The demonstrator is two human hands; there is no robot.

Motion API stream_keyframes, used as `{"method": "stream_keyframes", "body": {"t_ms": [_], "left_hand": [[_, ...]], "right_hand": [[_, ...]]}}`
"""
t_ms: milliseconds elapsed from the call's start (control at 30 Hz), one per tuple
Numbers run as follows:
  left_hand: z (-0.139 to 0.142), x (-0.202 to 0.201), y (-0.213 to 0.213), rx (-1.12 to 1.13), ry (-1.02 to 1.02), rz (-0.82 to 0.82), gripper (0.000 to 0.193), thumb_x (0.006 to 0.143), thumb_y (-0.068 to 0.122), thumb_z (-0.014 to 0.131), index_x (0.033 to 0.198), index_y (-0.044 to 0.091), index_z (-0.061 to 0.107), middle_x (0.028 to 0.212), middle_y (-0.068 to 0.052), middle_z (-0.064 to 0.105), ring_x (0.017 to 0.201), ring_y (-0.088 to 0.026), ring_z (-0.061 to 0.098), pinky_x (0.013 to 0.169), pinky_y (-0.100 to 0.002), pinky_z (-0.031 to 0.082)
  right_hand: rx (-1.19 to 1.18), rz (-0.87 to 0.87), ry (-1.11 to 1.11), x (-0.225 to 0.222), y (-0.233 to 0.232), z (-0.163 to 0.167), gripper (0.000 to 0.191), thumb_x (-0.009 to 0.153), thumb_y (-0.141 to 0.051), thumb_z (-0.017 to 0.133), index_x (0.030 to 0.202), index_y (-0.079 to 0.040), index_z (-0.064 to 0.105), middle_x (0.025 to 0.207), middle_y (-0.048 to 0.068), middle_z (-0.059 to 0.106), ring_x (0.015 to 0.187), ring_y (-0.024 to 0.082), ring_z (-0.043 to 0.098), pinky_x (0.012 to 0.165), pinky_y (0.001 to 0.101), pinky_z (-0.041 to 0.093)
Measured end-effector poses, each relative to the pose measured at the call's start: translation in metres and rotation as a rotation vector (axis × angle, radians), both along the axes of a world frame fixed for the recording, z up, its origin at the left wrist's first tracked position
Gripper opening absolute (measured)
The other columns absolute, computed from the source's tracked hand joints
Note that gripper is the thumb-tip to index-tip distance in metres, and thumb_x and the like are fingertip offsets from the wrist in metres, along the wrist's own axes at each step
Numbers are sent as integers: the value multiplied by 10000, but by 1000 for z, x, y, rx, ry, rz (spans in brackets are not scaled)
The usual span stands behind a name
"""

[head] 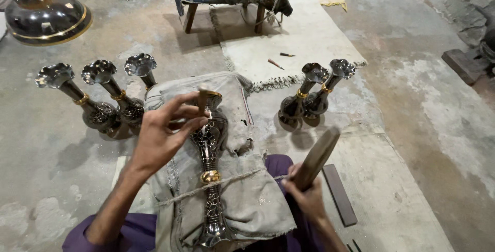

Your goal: The person sits on the floor with an engraved metal vase resting on a cloth cushion on their lap. They hold a small punch against the vase's surface and repeatedly strike it with a wooden mallet, repositioning the punch around the vase body to work the decorated surface.

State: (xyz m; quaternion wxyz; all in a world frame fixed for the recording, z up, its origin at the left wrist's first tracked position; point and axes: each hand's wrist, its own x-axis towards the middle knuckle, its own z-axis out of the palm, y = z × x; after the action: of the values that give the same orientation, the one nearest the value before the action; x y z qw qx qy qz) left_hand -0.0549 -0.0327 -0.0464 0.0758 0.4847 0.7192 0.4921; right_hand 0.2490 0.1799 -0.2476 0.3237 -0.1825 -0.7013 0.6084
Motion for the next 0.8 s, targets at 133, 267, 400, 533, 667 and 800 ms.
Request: {"method": "stream_keyframes", "body": {"t_ms": [133,267,400,533,667,800], "left_hand": [[-7,-7,-1,85,-333,-67,528,890,88,749,1378,56,552,1050,-171,799,937,-216,793,817,-347,674],[-15,-10,7,166,-480,-103,552,902,76,726,1407,56,505,1039,-178,771,918,-219,788,789,-345,677],[-18,-5,13,3,-155,-93,503,893,108,749,1365,129,577,1048,-109,801,883,-198,815,771,-322,697],[-15,5,26,-35,82,-174,483,890,144,724,1357,213,623,1022,-46,816,858,-162,817,783,-314,693],[-3,12,40,-169,201,-237,456,864,185,749,1309,218,653,953,-45,825,776,-161,804,710,-346,646],[10,19,57,-439,352,-279,408,882,228,730,1285,263,678,877,-44,816,709,-185,766,675,-370,614]], "right_hand": [[48,3,-275,-3,-2,-3,192,883,-112,773,940,-11,620,820,78,667,747,151,650,695,336,567],[-83,-53,-474,1,13,28,281,822,-240,785,997,-69,647,674,55,626,548,144,588,507,332,514],[501,-23,30,-3,20,49,459,941,-281,797,1188,39,580,994,17,639,864,127,656,705,305,563],[117,-52,-310,-13,16,53,264,934,-249,780,943,-11,667,684,40,608,579,149,604,524,335,529],[224,-36,-240,-17,18,60,334,845,-187,772,1078,-26,596,829,23,662,729,125,665,629,306,570],[120,-127,-215,-25,16,56,377,835,-206,761,1107,-117,516,765,-26,630,683,59,657,599,235,604]]}}
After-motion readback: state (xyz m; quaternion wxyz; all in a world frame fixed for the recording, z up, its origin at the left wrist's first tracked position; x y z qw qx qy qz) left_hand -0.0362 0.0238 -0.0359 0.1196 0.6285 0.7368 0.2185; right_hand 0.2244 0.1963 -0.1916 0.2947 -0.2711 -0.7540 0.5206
